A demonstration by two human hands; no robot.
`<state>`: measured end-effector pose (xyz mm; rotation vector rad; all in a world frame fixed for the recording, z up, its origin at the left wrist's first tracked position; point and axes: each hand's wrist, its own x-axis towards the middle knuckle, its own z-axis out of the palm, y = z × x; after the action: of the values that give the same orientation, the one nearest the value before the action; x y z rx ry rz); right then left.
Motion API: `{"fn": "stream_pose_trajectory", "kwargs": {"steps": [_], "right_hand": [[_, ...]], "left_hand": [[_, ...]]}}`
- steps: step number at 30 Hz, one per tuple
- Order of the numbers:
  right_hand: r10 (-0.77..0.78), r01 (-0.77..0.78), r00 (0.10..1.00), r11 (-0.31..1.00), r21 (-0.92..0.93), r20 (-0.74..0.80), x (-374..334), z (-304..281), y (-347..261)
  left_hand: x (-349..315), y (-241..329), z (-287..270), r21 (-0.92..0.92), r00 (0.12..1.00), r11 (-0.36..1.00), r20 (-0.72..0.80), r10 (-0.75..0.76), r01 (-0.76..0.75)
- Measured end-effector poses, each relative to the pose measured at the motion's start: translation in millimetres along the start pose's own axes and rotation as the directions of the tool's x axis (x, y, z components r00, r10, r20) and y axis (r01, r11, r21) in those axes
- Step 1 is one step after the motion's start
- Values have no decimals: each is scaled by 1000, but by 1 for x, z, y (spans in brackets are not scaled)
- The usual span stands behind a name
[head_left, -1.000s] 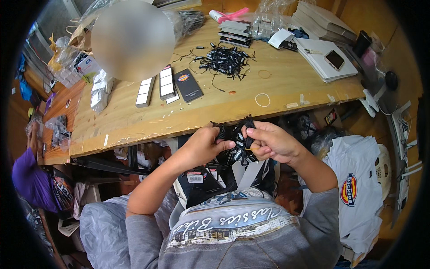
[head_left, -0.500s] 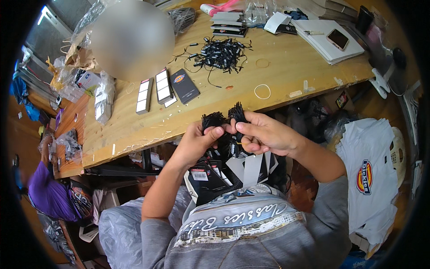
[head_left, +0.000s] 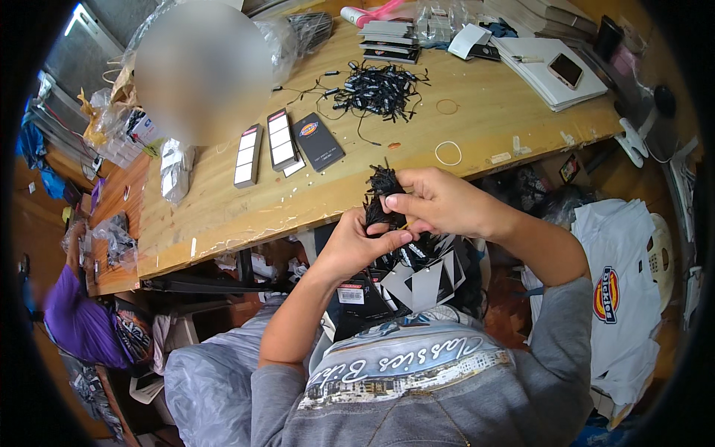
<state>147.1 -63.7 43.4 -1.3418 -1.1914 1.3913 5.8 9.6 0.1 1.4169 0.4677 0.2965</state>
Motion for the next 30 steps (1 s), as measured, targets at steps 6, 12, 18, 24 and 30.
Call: {"fn": "stream_pose_trajectory", "kwargs": {"steps": [6,12,18,24,30], "right_hand": [[14,-15,1000,958,288,6,-6,-12,13],[-85,136,982,936,325,-166,-7,-22,22],[-85,109,983,983,147,-160,-33,-43,24],[-241,269,963,814,515,-123,-41,-47,42],[-342,436,900,667,604,-272,-44,-35,51]], "left_hand": [[0,11,-6,4,993,997,91,-80,80],[5,-1,-3,-92,1000,996,26,-7,9],[3,0,-6,-119,999,992,11,-44,45],[4,-2,-8,-184,998,980,17,-68,70],[1,2,-4,-103,1000,994,-11,-22,21]]}}
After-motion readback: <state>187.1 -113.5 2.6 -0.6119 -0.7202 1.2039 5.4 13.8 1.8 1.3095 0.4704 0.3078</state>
